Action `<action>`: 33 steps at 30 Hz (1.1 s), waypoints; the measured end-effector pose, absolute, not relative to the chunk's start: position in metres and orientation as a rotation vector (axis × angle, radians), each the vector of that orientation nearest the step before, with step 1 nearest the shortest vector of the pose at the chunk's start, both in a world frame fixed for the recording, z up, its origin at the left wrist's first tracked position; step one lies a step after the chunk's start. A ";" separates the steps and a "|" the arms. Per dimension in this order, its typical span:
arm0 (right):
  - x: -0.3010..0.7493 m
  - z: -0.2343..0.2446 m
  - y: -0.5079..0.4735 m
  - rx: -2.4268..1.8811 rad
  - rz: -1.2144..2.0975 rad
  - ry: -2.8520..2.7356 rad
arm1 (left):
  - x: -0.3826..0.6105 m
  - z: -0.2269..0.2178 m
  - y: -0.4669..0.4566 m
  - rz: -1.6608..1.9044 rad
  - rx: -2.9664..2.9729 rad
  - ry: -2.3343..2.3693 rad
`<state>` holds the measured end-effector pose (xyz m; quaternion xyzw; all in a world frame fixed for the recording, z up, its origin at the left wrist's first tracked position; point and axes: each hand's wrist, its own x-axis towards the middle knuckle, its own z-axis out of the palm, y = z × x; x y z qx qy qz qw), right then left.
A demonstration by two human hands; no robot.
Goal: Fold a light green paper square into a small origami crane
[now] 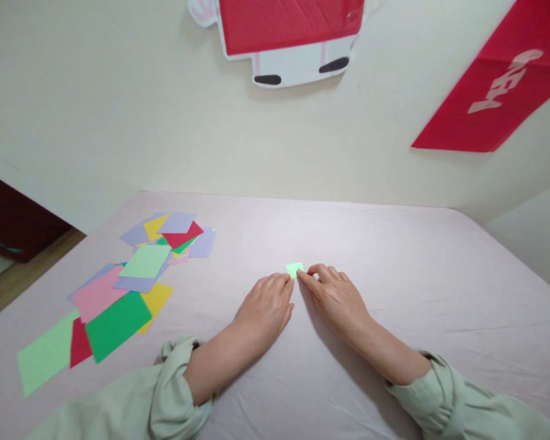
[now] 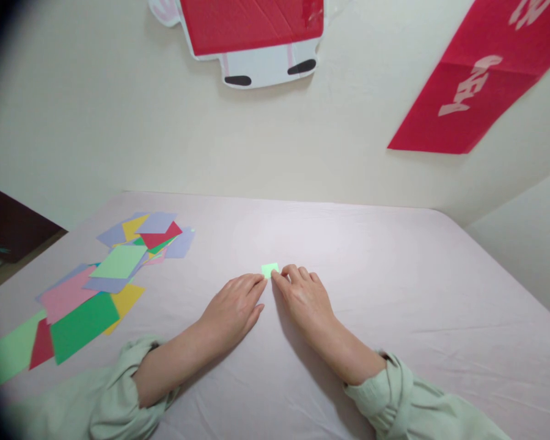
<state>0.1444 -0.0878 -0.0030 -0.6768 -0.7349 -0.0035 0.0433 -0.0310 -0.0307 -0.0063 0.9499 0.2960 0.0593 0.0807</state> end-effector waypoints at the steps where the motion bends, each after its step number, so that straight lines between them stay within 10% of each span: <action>1: 0.145 -0.002 -0.089 -2.096 -0.041 -2.257 | -0.031 -0.006 -0.031 0.173 2.837 0.886; 33: 0.135 -0.012 -0.094 -2.131 -0.045 -2.044 | -0.031 -0.004 -0.031 0.223 2.831 0.880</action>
